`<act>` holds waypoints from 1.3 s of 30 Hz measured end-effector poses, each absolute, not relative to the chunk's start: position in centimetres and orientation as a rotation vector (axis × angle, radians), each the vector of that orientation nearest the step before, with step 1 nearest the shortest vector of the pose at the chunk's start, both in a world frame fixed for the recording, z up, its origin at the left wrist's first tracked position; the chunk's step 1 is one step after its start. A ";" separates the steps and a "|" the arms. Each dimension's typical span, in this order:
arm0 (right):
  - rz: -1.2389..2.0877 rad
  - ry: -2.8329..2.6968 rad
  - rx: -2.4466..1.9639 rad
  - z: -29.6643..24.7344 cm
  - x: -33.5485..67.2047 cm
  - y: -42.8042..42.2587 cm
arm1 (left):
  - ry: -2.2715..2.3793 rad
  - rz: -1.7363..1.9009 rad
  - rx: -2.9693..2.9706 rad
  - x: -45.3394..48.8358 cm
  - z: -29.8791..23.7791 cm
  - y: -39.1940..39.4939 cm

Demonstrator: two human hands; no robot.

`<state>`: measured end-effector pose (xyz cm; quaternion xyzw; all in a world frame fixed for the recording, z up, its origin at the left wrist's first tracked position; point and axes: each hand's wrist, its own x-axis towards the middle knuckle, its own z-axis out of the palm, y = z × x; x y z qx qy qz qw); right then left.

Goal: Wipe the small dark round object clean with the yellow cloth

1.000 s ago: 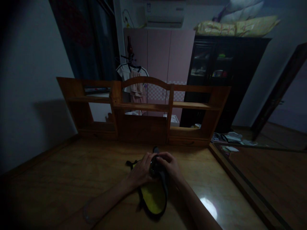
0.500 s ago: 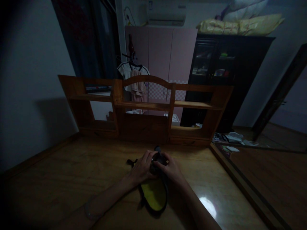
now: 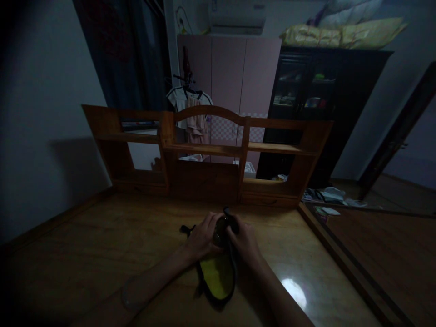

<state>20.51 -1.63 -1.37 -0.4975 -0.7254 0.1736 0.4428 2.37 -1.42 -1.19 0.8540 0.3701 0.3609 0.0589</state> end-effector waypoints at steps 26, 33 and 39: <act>1.112 -1.546 -0.942 -1.8 20.3 -0.5 | 0.929 1.285 3.122 2.5 -1.1 -1.8; 1.269 -1.476 -0.868 -2.0 20.5 -1.3 | 0.855 1.281 3.230 2.6 -0.6 -2.2; 1.283 -1.398 -0.857 -2.1 19.8 -1.3 | 0.881 1.238 3.178 2.3 -0.9 -1.7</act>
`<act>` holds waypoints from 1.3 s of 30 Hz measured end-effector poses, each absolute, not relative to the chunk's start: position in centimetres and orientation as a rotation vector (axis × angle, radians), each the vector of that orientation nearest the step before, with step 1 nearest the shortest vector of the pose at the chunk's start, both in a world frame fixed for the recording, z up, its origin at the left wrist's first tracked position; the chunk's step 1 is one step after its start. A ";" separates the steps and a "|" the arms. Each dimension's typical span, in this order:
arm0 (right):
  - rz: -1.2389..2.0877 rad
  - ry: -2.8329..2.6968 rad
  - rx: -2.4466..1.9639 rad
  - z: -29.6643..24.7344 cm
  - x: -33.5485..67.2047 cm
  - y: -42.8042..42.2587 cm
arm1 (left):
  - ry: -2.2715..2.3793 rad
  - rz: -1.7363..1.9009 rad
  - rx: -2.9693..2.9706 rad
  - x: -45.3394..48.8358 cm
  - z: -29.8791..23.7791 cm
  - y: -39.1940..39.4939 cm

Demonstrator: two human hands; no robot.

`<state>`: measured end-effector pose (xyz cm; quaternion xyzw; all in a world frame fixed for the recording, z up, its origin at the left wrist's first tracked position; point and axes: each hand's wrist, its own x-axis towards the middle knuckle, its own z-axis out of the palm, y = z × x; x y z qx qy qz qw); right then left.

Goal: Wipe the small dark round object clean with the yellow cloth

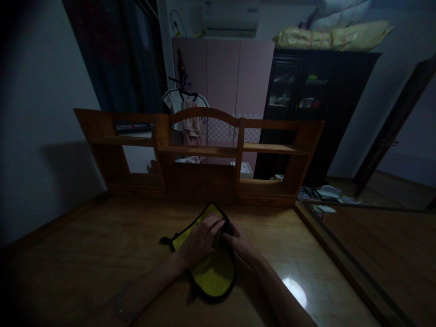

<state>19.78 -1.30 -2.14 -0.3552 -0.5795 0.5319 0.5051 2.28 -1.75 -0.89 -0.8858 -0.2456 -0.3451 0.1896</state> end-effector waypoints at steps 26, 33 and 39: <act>1.111 -1.534 -1.032 -1.6 19.5 -1.3 | -0.884 -1.157 -2.555 1.7 -1.7 -1.1; 0.945 -1.609 -1.003 -2.5 19.2 -1.2 | -0.818 -1.197 -2.543 2.0 -1.7 -0.9; 0.686 -1.663 -1.073 -2.0 19.2 -1.9 | -0.947 -1.244 -2.681 2.6 -1.1 -0.8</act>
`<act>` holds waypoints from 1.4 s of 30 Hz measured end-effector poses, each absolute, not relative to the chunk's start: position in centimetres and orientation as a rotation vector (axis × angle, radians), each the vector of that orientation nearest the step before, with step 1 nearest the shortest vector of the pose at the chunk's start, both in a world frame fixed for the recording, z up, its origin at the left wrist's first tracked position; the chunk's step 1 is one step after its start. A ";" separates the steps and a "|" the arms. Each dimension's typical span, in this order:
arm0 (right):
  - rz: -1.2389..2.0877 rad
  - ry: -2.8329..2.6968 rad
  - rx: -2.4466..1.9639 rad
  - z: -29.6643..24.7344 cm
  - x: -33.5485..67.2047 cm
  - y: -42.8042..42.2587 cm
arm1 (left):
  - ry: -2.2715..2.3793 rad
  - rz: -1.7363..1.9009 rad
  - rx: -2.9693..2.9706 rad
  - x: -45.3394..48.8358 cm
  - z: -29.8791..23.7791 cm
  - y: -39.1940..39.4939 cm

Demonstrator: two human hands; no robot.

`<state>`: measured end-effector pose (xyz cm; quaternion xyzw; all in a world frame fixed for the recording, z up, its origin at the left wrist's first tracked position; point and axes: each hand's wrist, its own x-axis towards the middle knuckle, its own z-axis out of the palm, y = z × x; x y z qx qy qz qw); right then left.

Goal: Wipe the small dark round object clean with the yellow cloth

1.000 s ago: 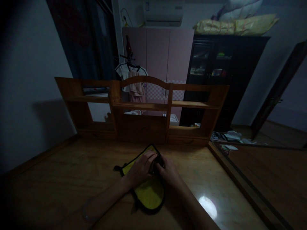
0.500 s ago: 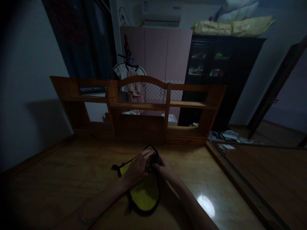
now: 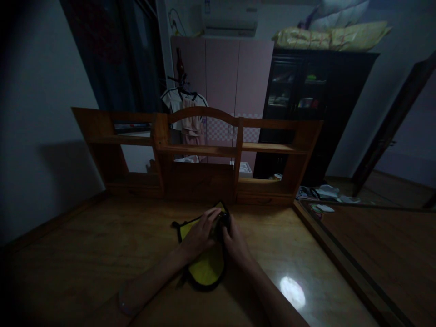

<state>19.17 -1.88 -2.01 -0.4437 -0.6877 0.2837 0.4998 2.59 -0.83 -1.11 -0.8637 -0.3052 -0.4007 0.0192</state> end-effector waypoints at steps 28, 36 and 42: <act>0.290 -1.770 -1.339 -2.0 20.4 -1.3 | -1.068 -1.150 -2.765 2.4 -1.9 -0.8; 0.896 -1.578 -1.172 -1.4 19.9 -0.5 | -1.119 -1.261 -2.679 2.0 -1.5 -0.6; 0.829 -1.679 -1.228 -2.2 20.0 -0.4 | -1.140 -1.242 -2.668 2.1 -1.7 -0.6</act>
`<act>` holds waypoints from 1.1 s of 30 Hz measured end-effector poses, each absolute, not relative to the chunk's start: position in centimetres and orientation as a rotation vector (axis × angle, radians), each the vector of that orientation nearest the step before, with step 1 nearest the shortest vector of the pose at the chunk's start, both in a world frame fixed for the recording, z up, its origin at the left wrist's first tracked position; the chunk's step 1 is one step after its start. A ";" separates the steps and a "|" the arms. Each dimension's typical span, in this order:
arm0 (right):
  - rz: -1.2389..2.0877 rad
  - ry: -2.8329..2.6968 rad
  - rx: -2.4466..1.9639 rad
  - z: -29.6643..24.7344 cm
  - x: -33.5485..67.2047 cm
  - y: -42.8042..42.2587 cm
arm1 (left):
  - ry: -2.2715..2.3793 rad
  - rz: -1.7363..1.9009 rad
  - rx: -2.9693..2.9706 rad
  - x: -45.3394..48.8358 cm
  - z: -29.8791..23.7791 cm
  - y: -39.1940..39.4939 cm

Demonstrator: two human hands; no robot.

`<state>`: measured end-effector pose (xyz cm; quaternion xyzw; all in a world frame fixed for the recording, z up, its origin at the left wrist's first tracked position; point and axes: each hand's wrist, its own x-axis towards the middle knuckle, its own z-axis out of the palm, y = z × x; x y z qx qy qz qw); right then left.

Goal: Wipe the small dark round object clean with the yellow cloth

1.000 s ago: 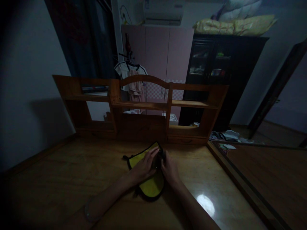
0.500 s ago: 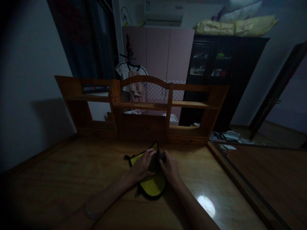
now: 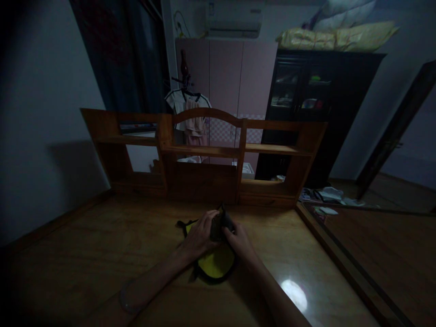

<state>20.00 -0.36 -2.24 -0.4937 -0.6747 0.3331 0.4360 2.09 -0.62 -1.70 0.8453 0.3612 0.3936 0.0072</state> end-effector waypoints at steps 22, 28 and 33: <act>0.376 -1.765 -1.291 -2.6 20.0 -1.2 | 1.067 1.119 2.769 2.3 -1.5 -1.1; 0.609 -1.659 -1.207 -1.6 19.6 -1.7 | 1.114 1.247 2.676 2.1 -1.6 -0.9; 1.045 -1.492 -1.014 -1.7 19.0 -1.3 | 1.191 1.322 2.530 1.8 -1.5 -0.5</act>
